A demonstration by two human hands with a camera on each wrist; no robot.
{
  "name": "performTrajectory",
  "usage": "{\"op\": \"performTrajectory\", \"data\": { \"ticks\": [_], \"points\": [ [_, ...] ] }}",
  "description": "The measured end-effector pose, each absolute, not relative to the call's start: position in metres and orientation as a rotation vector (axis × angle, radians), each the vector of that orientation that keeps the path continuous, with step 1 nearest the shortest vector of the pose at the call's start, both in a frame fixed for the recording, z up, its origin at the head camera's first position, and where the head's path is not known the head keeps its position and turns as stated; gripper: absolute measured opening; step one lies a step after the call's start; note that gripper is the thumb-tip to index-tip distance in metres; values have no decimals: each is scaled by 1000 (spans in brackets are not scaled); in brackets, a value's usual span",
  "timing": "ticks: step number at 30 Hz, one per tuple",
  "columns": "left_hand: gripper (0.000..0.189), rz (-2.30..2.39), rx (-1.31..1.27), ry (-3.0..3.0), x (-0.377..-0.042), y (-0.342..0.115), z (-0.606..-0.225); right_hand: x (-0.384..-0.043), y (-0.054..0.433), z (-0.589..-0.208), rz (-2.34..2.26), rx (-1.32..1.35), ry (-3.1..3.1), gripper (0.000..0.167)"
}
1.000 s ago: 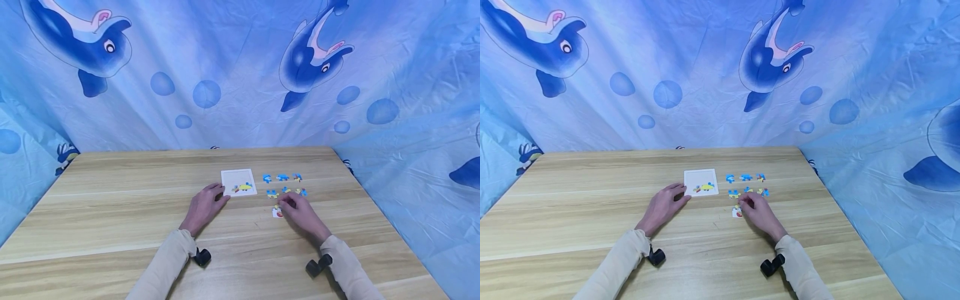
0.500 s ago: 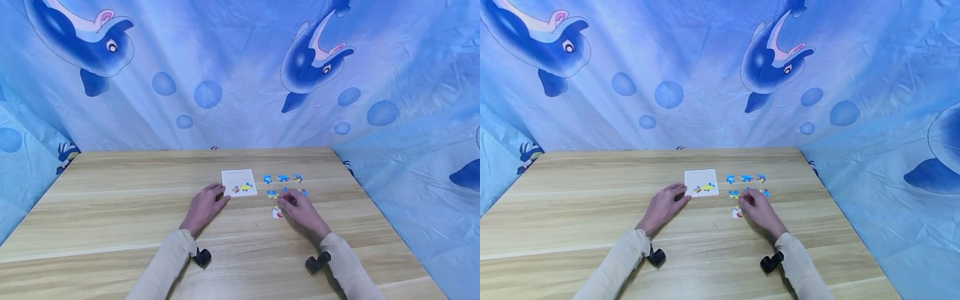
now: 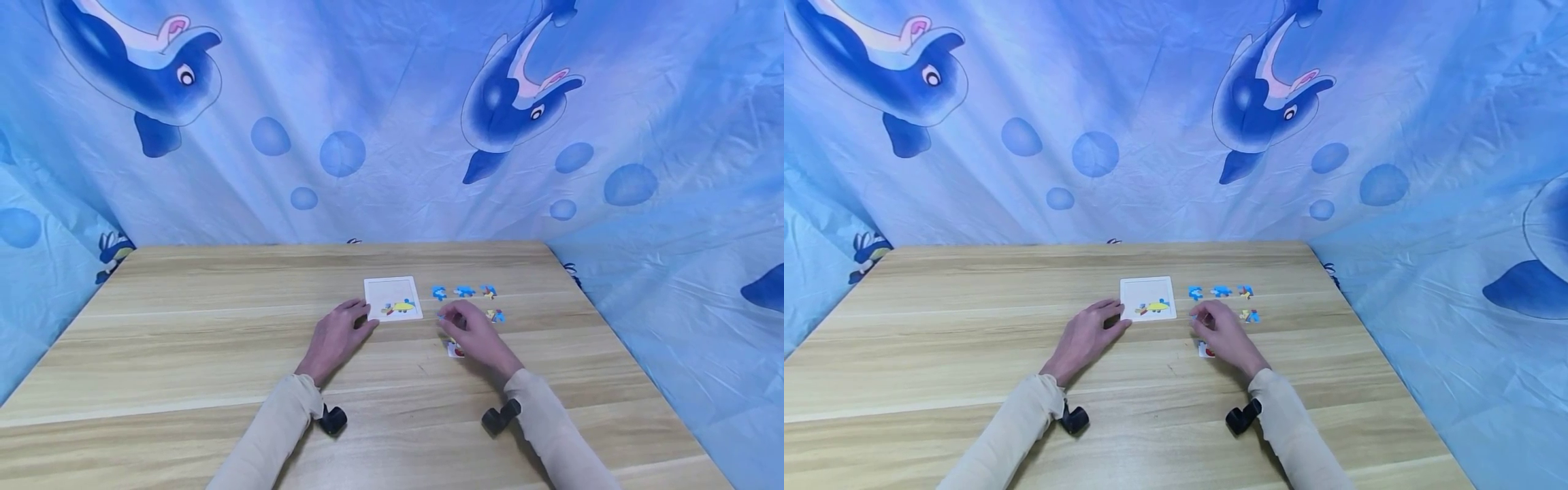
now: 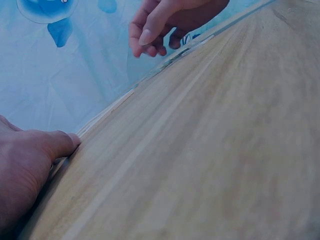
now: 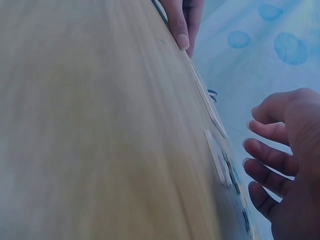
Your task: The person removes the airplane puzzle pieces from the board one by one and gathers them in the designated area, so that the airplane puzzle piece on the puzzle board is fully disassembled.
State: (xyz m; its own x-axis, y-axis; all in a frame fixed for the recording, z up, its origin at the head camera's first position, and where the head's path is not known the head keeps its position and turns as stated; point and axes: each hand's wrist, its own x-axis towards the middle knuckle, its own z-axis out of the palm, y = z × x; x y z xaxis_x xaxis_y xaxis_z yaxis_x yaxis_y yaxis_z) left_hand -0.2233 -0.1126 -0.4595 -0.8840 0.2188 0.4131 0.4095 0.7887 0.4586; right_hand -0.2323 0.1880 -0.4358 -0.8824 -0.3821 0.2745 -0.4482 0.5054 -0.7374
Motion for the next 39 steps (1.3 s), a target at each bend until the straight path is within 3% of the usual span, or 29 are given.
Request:
{"op": "performTrajectory", "data": {
  "ticks": [17,39],
  "points": [
    [39,-795,-463,-2653,-222,-112,-459,-244,152,-435,1217,875,-2633,16],
    [35,-789,-500,-2591,-224,-113,-460,-254,119,-435,1089,861,-2712,19]
  ]
}}
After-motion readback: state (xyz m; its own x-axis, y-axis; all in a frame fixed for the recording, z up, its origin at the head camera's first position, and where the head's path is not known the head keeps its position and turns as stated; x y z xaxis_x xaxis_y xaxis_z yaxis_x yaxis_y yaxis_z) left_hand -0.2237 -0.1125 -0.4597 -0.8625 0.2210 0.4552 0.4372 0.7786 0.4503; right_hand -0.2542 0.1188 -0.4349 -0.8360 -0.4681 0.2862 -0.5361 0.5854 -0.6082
